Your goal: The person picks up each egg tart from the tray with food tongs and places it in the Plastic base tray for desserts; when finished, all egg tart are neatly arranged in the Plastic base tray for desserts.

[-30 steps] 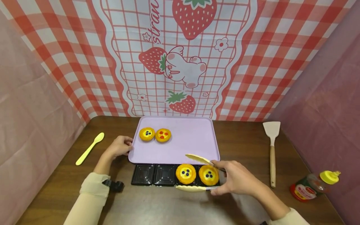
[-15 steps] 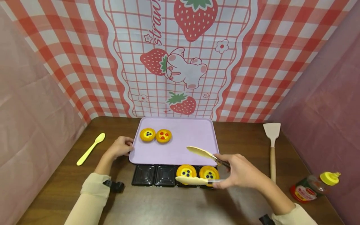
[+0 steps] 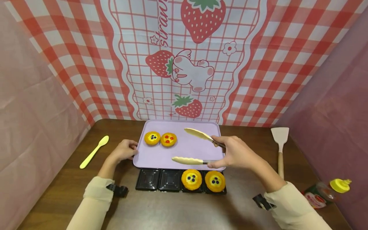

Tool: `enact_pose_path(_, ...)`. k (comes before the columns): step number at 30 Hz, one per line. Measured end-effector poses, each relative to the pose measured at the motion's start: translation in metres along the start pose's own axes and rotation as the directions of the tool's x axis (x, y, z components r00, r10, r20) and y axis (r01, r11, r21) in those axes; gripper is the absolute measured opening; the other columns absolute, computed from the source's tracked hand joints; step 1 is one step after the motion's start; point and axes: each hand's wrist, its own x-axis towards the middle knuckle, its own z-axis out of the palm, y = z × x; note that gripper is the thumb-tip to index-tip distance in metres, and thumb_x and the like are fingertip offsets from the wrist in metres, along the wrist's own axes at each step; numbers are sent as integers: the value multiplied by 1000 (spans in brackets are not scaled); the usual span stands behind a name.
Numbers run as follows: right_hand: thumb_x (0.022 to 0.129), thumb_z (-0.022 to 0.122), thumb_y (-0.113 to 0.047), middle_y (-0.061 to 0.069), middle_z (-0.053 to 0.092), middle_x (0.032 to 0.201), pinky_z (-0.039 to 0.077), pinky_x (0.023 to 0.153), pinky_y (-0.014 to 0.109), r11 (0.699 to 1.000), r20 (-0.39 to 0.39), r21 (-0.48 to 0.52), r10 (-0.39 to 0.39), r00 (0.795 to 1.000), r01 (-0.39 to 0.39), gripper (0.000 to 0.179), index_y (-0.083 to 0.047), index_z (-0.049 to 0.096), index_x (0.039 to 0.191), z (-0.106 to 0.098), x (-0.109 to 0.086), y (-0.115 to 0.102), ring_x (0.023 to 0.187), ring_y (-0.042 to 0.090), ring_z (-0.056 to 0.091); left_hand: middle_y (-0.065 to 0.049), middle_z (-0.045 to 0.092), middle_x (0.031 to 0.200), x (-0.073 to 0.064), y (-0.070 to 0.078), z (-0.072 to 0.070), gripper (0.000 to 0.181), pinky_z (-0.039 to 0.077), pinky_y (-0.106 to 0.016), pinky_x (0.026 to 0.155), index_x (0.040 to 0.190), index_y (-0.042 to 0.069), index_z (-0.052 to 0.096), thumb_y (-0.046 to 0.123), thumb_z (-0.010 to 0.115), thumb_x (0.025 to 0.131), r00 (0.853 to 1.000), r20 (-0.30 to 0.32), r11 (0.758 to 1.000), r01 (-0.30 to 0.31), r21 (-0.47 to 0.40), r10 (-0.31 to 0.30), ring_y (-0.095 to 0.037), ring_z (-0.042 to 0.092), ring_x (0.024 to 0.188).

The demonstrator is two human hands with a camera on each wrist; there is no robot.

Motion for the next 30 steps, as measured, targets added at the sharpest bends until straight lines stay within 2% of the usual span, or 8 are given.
enact_pose_path(2, 63, 88, -55, 0, 66, 93, 43, 53, 23, 1000, 6, 5, -5, 1000, 4, 98, 5, 57, 134, 2, 12, 1, 68, 13, 51, -13, 56, 83, 1, 0, 0, 34, 60, -32, 56, 112, -15, 60, -6, 61, 79, 1000, 2, 1000, 3, -3, -3, -18, 58, 66)
enact_pose_path(6, 63, 88, -55, -1, 65, 91, 44, 53, 25, 1000, 17, -5, -7, 1000, 7, 96, 3, 59, 134, 8, 35, 2, 67, 14, 50, -13, 56, 85, 2, 0, 1, 35, 59, -32, 56, 113, -14, 59, -5, 61, 79, 1000, 2, 1000, 10, 0, -10, -19, 58, 67)
enact_pose_path(10, 63, 88, -55, 4, 69, 102, 48, 59, 29, 1000, 12, -21, -6, 1000, 6, 95, 1, 59, 134, 18, 59, 6, 69, 15, 51, -14, 56, 86, 4, 0, 1, 37, 59, -31, 56, 114, -14, 59, -5, 62, 79, 1000, 2, 1000, 15, 9, -15, -20, 58, 69)
enact_pose_path(12, 64, 88, -54, 9, 69, 107, 52, 65, 34, 1000, 12, -21, 6, 1000, -5, 94, 2, 59, 134, 25, 71, 8, 75, 17, 56, -14, 56, 87, 4, 1, 1, 37, 59, -31, 56, 115, -14, 59, -5, 61, 79, 1000, 2, 1000, 15, 11, -15, -20, 58, 69)
enact_pose_path(15, 63, 89, -52, 15, 69, 114, 57, 80, 42, 999, 20, -23, 28, 999, -28, 95, 3, 58, 134, 35, 89, 10, 94, 23, 64, -14, 56, 86, 3, 0, 0, 37, 59, -31, 56, 115, -14, 59, -5, 61, 79, 1000, 1, 1000, 16, 9, -16, -20, 57, 70)
enact_pose_path(19, 64, 88, -53, 16, 69, 116, 56, 86, 45, 998, 48, -50, 36, 998, -33, 94, 2, 59, 134, 49, 110, 11, 103, 27, 65, -14, 56, 86, 4, 1, -3, 36, 59, -31, 56, 113, -14, 59, -6, 61, 78, 1000, -1, 1000, 18, 10, -18, -20, 57, 69)
enact_pose_path(25, 67, 84, -58, 14, 69, 115, 56, 84, 43, 996, 114, -87, 27, 993, -17, 94, 3, 59, 133, 67, 123, 11, 99, 26, 65, -13, 55, 84, 4, 2, -2, 34, 59, -31, 56, 112, -13, 60, -5, 61, 80, 1000, -8, 1000, 20, 10, -20, -19, 57, 69)
enact_pose_path(30, 67, 84, -58, 18, 66, 122, 55, 87, 45, 996, 159, -73, 63, 985, -52, 95, 4, 57, 135, 78, 122, 13, 104, 30, 65, -12, 55, 83, 3, -1, -1, 33, 59, -31, 56, 112, -13, 60, -5, 61, 80, 1000, -6, 1000, 21, 12, -21, -19, 57, 68)
